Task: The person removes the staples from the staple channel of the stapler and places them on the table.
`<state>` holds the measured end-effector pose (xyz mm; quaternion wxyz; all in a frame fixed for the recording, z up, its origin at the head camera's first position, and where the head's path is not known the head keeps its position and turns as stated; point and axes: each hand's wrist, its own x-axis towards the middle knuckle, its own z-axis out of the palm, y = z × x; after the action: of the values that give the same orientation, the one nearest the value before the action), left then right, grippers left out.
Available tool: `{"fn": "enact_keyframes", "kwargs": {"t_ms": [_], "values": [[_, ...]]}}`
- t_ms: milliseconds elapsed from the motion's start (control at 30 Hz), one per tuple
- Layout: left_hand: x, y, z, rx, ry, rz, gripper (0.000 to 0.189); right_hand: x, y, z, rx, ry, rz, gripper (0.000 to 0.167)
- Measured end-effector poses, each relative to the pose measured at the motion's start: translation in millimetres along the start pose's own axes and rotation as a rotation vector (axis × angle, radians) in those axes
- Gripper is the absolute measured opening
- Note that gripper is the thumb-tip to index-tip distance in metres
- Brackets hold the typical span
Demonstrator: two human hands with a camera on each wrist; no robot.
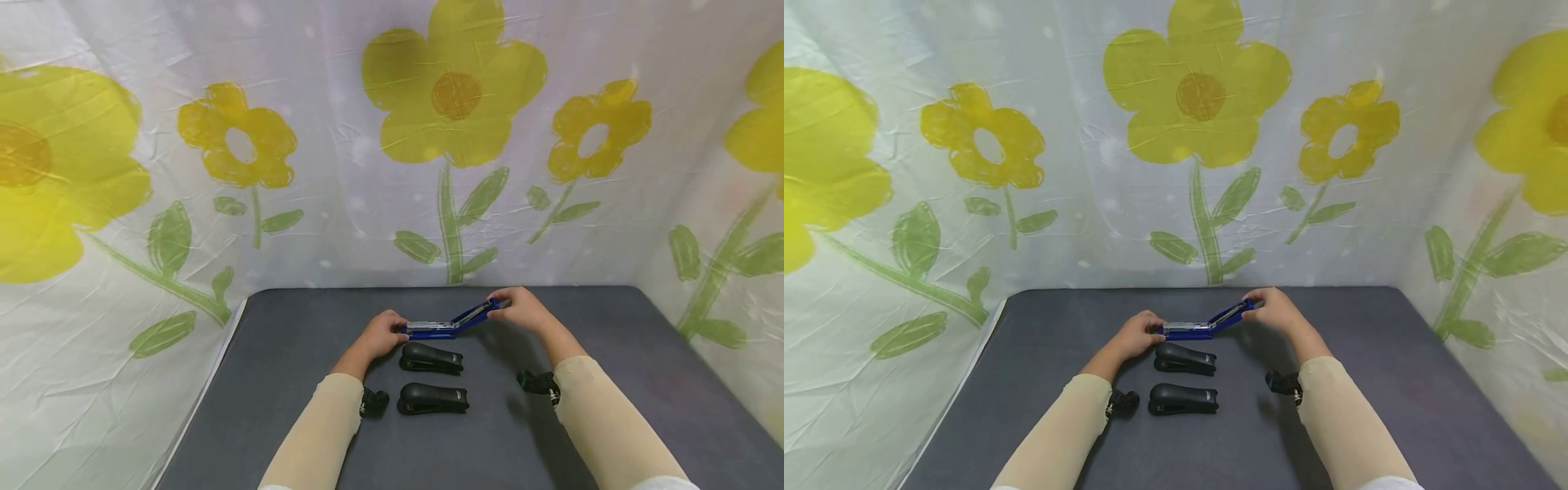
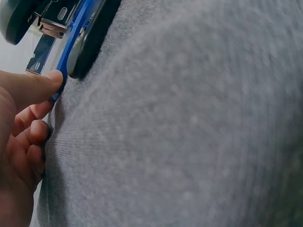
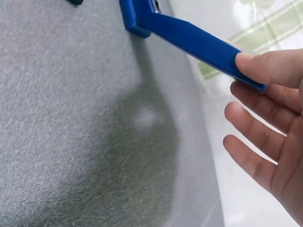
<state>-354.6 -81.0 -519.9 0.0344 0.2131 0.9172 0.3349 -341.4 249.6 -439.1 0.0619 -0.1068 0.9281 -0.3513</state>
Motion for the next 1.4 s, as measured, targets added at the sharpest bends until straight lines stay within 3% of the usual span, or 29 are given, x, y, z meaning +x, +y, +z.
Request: {"fn": "enact_keyframes", "kwargs": {"t_ms": [267,633,967,1267,1400], "values": [[-1.3,3.1,-0.9,-0.003,-0.006,-0.005,0.033,-4.0,18,5,-0.111,-0.014,0.038,0.042],[-0.2,0.9,-0.2,0.007,-0.006,-0.005,0.035,-5.5,25,9,-0.072,-0.03,0.045,0.041],[-0.4,-0.8,1.8,-0.004,0.001,-0.022,0.036,-1.1,7,13,-0.154,-0.018,-0.044,0.048],[-1.9,-0.8,2.3,-0.001,0.01,-0.029,0.036,8.0,-24,30,-0.12,0.069,-0.131,0.032],[-1.3,0.5,2.0,0.001,0.023,-0.027,0.036,12.8,-35,40,-0.104,0.065,-0.145,0.028]]}}
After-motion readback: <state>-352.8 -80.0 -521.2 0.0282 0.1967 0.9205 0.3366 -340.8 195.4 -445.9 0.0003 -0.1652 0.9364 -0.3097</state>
